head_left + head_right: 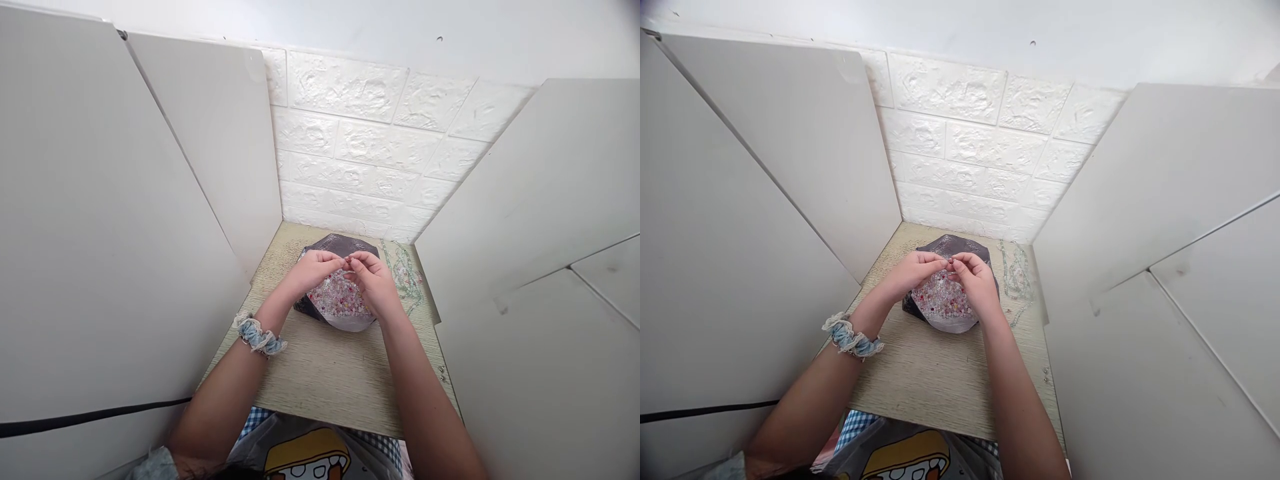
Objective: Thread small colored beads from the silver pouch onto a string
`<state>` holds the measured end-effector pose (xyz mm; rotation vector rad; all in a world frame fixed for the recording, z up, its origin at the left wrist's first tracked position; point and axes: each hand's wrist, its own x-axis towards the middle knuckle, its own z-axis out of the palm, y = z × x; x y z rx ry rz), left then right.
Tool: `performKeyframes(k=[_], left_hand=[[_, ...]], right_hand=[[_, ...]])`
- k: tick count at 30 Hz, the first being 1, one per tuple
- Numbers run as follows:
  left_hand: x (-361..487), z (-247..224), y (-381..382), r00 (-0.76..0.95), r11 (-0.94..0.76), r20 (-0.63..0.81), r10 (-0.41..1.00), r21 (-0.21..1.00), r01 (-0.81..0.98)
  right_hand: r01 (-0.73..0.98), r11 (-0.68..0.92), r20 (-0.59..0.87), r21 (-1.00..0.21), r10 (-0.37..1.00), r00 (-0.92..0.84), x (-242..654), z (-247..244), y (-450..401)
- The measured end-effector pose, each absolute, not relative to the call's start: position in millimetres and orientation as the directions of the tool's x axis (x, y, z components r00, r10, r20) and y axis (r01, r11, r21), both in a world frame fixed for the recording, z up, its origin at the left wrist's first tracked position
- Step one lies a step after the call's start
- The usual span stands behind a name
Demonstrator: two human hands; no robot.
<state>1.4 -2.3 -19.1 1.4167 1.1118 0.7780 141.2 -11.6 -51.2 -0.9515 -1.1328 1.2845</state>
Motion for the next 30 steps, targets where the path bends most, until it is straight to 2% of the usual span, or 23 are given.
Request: performKeyframes(k=[8, 11, 13, 15, 19, 24, 30], left_hand=[[0.5, -19.4, -1.5, 0.324, 0.061, -0.122, 0.938, 0.980, 0.191], [0.6, -20.4, -1.1, 0.331, 0.109, -0.133, 0.934, 0.990, 0.090], [1.1, -22.2, -0.7, 0.344, 0.156, -0.123, 0.931, 0.985, -0.070], [2.1, -24.3, -0.3, 0.373, 0.213, -0.110, 0.921, 0.946, -0.246], [3.3, -27.7, 0.7, 0.432, 0.342, -0.123, 0.893, 0.810, -0.476], [-0.5, -29.5, 4.3, 0.467, 0.432, -0.170, 0.868, 0.721, -0.542], [-3.2, -27.6, 4.8, 0.531, 0.486, -0.181, 0.827, 0.705, -0.517]], right_hand=[[-0.309, 0.044, 0.062, -0.950, 0.997, -0.050, 140.1, -51.2, -13.6], [-0.298, 0.066, 0.081, -0.952, 0.996, -0.038, 140.1, -51.4, -13.7], [-0.196, 0.121, 0.121, -0.973, 0.993, 0.010, 139.2, -50.5, -14.7], [-0.025, 0.223, 0.220, -0.975, 0.972, 0.086, 137.3, -48.2, -17.2], [0.283, 0.427, 0.466, -0.859, 0.881, 0.084, 132.3, -43.1, -24.9], [0.563, 0.490, 0.594, -0.666, 0.804, 0.004, 131.7, -44.4, -26.6], [0.632, 0.496, 0.600, -0.596, 0.798, -0.059, 133.6, -49.6, -23.7]])
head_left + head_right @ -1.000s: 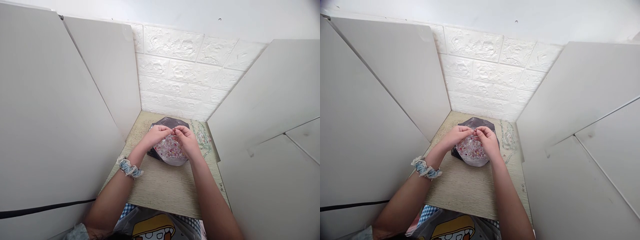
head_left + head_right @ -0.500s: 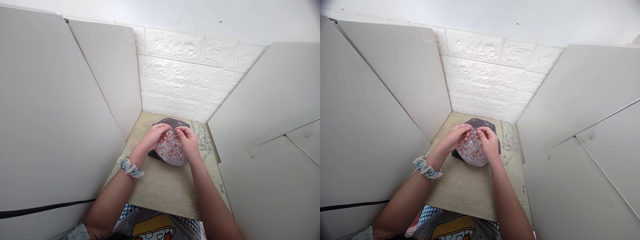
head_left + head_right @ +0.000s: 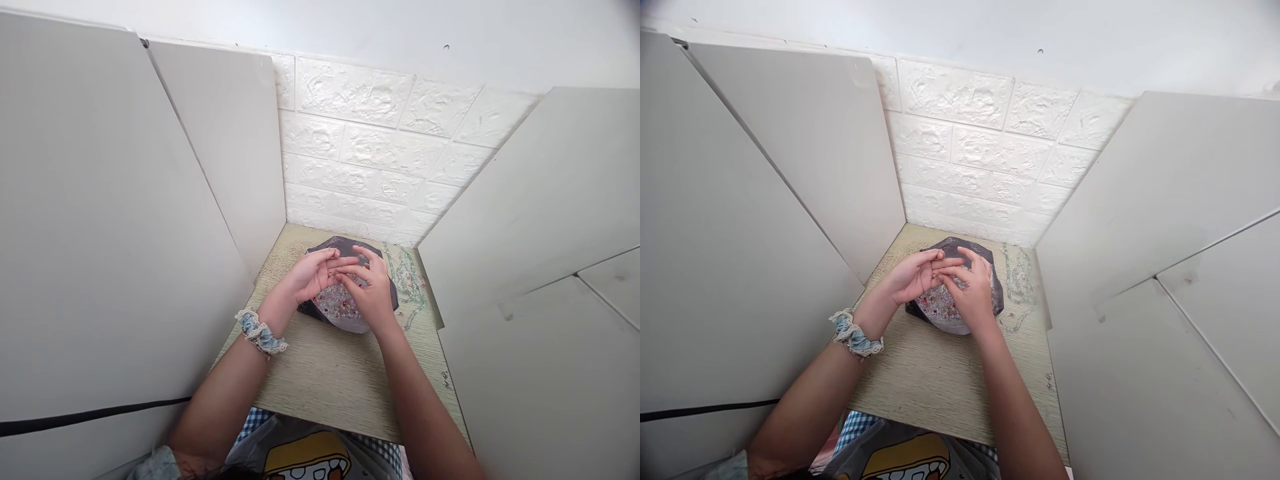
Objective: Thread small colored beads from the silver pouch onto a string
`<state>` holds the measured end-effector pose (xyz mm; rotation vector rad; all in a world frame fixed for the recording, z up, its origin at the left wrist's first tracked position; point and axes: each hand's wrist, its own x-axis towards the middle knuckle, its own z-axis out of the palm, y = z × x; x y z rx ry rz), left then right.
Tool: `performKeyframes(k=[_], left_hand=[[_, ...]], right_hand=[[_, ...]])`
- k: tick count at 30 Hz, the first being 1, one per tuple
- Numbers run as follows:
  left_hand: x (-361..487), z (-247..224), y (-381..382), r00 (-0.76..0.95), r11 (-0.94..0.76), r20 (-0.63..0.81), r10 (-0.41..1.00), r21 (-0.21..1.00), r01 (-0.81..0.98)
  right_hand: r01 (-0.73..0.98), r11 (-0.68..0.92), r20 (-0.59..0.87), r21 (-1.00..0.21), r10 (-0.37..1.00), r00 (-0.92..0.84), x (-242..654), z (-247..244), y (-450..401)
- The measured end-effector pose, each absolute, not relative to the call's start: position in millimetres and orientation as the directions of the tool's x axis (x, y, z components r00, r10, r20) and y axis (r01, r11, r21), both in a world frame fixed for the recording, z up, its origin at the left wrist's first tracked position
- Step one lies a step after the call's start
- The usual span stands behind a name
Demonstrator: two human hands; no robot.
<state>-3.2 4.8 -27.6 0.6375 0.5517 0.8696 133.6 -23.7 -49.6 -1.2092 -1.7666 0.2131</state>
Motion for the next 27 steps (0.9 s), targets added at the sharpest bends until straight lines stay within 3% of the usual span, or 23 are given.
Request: performKeyframes(k=[21, 27], left_hand=[[-4.1, -29.0, 5.7, 0.578, 0.538, -0.200, 0.791, 0.677, -0.503], [-6.2, -28.5, 5.7, 0.588, 0.511, -0.178, 0.789, 0.723, -0.466]], right_hand=[[0.574, 0.491, 0.553, -0.655, 0.829, -0.079, 131.1, -51.7, -24.0], [0.492, 0.450, 0.522, -0.745, 0.853, 0.010, 130.5, -48.2, -25.2]])
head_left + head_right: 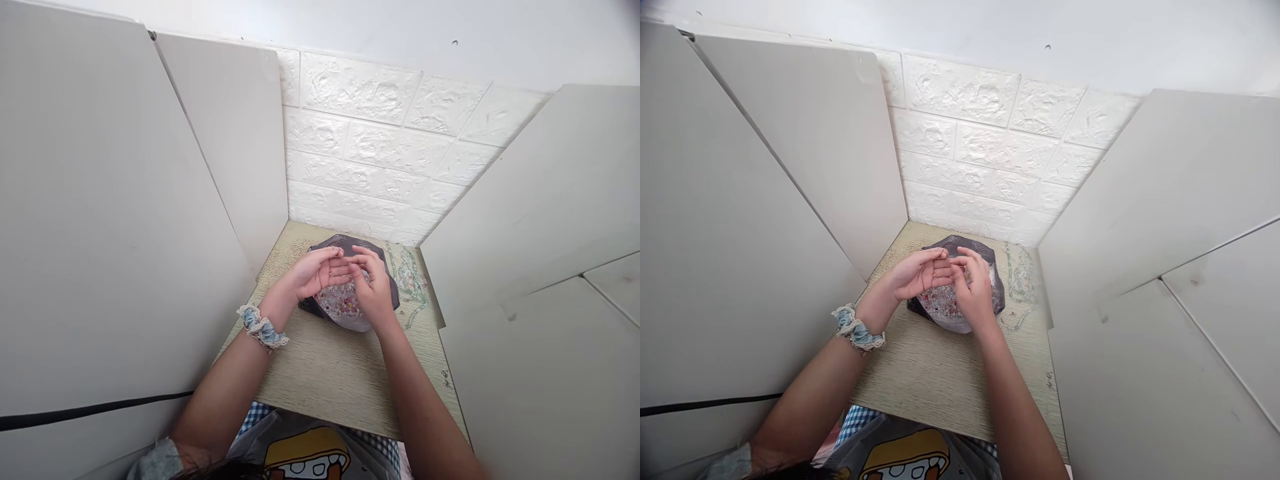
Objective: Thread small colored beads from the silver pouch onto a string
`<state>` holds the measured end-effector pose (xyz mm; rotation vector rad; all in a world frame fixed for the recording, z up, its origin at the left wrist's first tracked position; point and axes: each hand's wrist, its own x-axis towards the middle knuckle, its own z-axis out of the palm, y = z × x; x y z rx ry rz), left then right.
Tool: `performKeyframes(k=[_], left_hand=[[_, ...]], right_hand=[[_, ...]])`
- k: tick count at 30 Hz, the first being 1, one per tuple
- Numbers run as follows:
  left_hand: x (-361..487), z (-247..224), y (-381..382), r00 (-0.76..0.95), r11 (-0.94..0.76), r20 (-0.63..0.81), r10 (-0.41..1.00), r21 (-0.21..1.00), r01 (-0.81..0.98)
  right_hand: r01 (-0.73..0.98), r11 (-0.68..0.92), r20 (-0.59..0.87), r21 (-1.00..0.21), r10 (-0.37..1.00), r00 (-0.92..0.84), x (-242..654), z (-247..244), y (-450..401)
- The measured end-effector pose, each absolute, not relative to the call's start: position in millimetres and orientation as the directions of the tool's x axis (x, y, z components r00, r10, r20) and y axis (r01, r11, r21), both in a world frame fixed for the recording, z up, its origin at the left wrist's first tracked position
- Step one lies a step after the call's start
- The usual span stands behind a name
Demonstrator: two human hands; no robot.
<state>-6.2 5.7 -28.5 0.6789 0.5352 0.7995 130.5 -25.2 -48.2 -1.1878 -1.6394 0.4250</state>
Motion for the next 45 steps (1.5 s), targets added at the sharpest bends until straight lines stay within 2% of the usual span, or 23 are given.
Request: performKeyframes(k=[3, 5, 10, 13, 17, 20, 26, 30, 42, 45], left_hand=[[-7.9, -28.7, 7.0, 0.524, 0.452, -0.180, 0.832, 0.767, -0.454], [-8.9, -29.5, 8.1, 0.482, 0.400, -0.148, 0.863, 0.784, -0.476], [-10.1, -30.8, 9.5, 0.421, 0.311, -0.075, 0.904, 0.791, -0.527], [-9.5, -31.0, 9.5, 0.389, 0.279, -0.062, 0.919, 0.801, -0.530], [-8.4, -31.6, 10.0, 0.375, 0.273, -0.067, 0.925, 0.802, -0.531], [-7.5, -31.5, 10.2, 0.368, 0.308, -0.110, 0.923, 0.784, -0.538], [-5.2, -30.0, 9.0, 0.386, 0.358, -0.140, 0.912, 0.732, -0.580], [-5.4, -30.2, 8.4, 0.385, 0.356, -0.138, 0.912, 0.733, -0.581], [-5.5, -33.5, 10.0, 0.398, 0.361, -0.136, 0.907, 0.738, -0.570], [-4.7, -33.7, 10.1, 0.402, 0.379, -0.157, 0.902, 0.733, -0.564]], right_hand=[[0.461, 0.396, 0.495, -0.795, 0.861, 0.114, 138.4, -47.2, -22.0], [0.524, 0.338, 0.451, -0.782, 0.887, 0.099, 146.1, -48.0, -18.7], [0.805, 0.268, 0.194, -0.529, 0.962, -0.192, 158.2, -57.9, -13.1], [0.898, 0.211, 0.082, -0.386, 0.977, -0.195, 157.9, -64.2, -13.5], [0.952, 0.125, 0.053, -0.280, 0.992, -0.115, 158.0, -66.3, -16.9], [0.957, 0.082, 0.035, -0.278, 0.997, -0.075, 159.7, -65.6, -18.8], [0.944, 0.136, 0.047, -0.301, 0.991, -0.127, 160.3, -66.2, -17.9], [0.943, 0.121, 0.006, -0.309, 0.992, -0.125, 159.3, -66.4, -18.5], [0.960, 0.163, -0.003, -0.228, 0.986, -0.168, 157.6, -68.2, -17.6], [0.951, 0.177, 0.008, -0.254, 0.983, -0.181, 158.1, -69.2, -17.4]])
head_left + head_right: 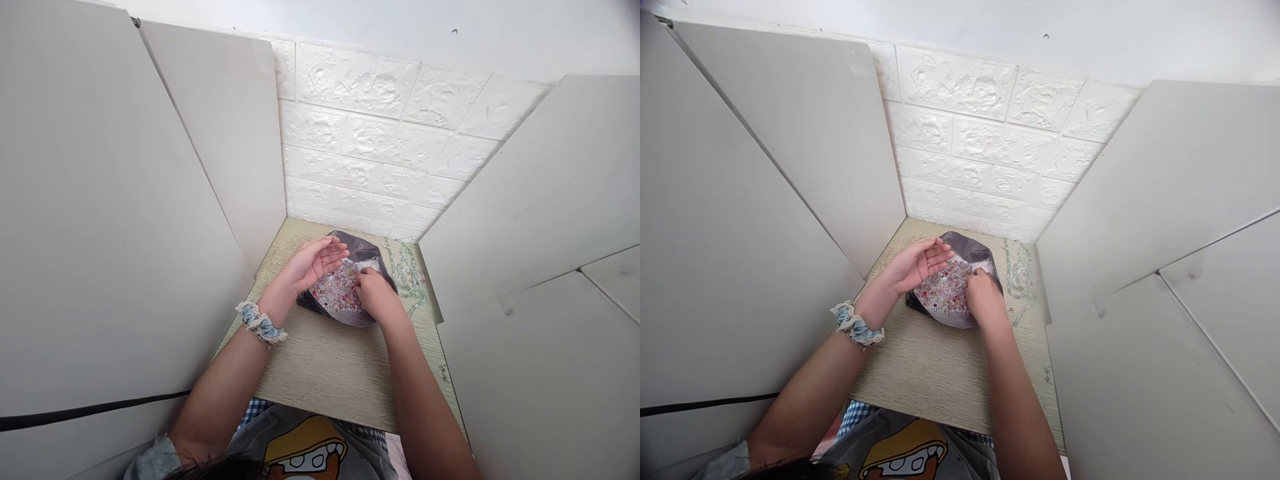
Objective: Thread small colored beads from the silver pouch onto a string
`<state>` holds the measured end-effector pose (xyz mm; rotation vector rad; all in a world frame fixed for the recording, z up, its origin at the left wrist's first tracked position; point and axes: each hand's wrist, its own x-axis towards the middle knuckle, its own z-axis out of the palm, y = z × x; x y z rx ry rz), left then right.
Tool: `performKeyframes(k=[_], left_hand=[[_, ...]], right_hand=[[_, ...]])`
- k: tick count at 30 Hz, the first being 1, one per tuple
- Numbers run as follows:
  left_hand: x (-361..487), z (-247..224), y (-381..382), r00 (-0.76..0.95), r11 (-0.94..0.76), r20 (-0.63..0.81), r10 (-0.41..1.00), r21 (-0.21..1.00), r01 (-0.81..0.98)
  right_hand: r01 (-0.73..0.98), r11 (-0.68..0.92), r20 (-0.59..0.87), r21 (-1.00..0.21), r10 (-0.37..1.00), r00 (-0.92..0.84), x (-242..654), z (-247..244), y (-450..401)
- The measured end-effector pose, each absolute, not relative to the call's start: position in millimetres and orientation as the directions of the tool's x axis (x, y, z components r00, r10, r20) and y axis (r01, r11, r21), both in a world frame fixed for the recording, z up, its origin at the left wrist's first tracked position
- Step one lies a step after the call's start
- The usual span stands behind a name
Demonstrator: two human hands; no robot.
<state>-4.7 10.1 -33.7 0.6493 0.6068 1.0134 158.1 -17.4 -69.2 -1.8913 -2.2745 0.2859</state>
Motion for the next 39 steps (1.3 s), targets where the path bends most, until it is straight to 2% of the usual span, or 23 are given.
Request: performKeyframes(k=[3, 6, 9, 13, 18, 24, 27, 33, 39], left_hand=[[-3.1, -32.5, 9.2, 0.410, 0.411, -0.191, 0.892, 0.721, -0.558], [-2.5, -30.6, 7.9, 0.435, 0.450, -0.220, 0.873, 0.706, -0.547], [-3.6, -27.8, 6.2, 0.501, 0.495, -0.208, 0.840, 0.674, -0.548], [-4.6, -23.9, 2.3, 0.567, 0.529, -0.177, 0.804, 0.648, -0.548], [-4.6, -23.3, -0.5, 0.630, 0.554, -0.127, 0.766, 0.626, -0.548], [-5.2, -22.8, -0.9, 0.637, 0.553, -0.111, 0.763, 0.622, -0.554], [-4.7, -21.3, -1.5, 0.630, 0.557, -0.126, 0.766, 0.618, -0.554], [-5.4, -20.7, -1.4, 0.620, 0.569, -0.146, 0.771, 0.595, -0.568], [-4.6, -21.6, -0.7, 0.629, 0.575, -0.145, 0.764, 0.595, -0.562]], right_hand=[[0.874, 0.250, 0.118, -0.416, 0.968, -0.220, 156.7, -62.9, -17.3], [0.680, 0.349, 0.275, -0.645, 0.936, -0.219, 152.6, -50.3, -19.1], [0.544, 0.370, 0.334, -0.753, 0.927, -0.168, 147.6, -40.1, -23.2], [0.528, 0.376, 0.379, -0.761, 0.919, -0.108, 141.8, -36.3, -28.0], [0.463, 0.412, 0.378, -0.785, 0.910, -0.169, 137.5, -36.8, -30.1], [0.458, 0.407, 0.382, -0.790, 0.912, -0.151, 137.1, -35.1, -30.8], [0.492, 0.436, 0.423, -0.754, 0.894, -0.146, 136.8, -35.8, -30.7], [0.629, 0.492, 0.528, -0.601, 0.836, -0.149, 136.0, -39.4, -29.8], [0.618, 0.513, 0.533, -0.596, 0.828, -0.174, 136.6, -40.7, -29.4]])
